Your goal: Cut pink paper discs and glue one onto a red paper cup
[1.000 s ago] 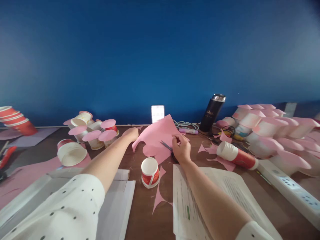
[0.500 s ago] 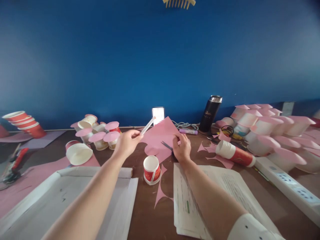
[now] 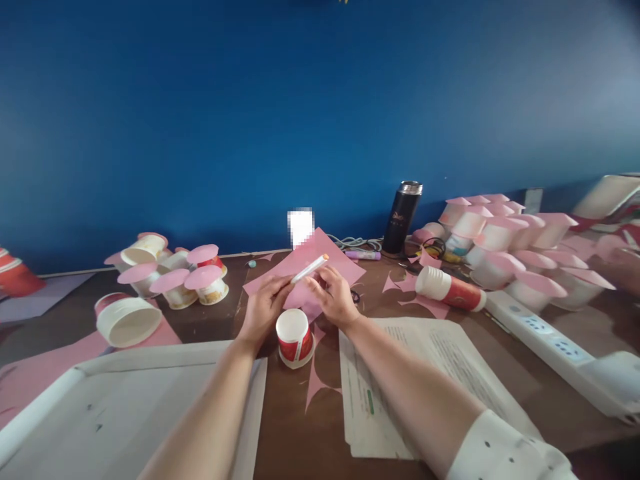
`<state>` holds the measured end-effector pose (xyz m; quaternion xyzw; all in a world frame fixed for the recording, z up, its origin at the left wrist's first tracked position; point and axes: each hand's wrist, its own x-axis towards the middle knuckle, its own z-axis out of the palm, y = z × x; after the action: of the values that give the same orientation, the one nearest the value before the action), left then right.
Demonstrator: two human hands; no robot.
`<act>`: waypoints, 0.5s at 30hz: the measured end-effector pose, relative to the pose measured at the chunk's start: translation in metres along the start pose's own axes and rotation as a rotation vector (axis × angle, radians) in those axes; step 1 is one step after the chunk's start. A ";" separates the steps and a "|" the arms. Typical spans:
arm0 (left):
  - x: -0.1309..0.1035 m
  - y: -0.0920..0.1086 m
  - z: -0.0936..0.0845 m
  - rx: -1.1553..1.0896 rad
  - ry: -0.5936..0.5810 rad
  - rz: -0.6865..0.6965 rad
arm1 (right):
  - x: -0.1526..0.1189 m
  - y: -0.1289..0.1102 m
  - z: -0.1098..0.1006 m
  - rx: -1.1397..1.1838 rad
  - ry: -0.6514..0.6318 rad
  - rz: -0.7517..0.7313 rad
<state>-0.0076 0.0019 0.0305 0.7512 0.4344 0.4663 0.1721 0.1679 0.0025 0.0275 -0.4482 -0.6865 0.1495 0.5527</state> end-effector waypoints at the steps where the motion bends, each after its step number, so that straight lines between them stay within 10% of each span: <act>1: 0.000 0.000 0.000 0.009 -0.019 0.007 | 0.000 0.000 0.003 0.071 -0.026 0.042; 7: 0.000 -0.004 0.000 0.059 -0.069 -0.015 | 0.000 0.003 0.014 0.480 -0.116 0.289; 15: -0.003 -0.011 -0.003 0.228 -0.170 0.011 | 0.001 0.003 0.003 0.361 -0.003 0.364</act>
<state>-0.0162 0.0053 0.0228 0.8049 0.4643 0.3497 0.1193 0.1667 0.0059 0.0255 -0.4582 -0.5576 0.3674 0.5867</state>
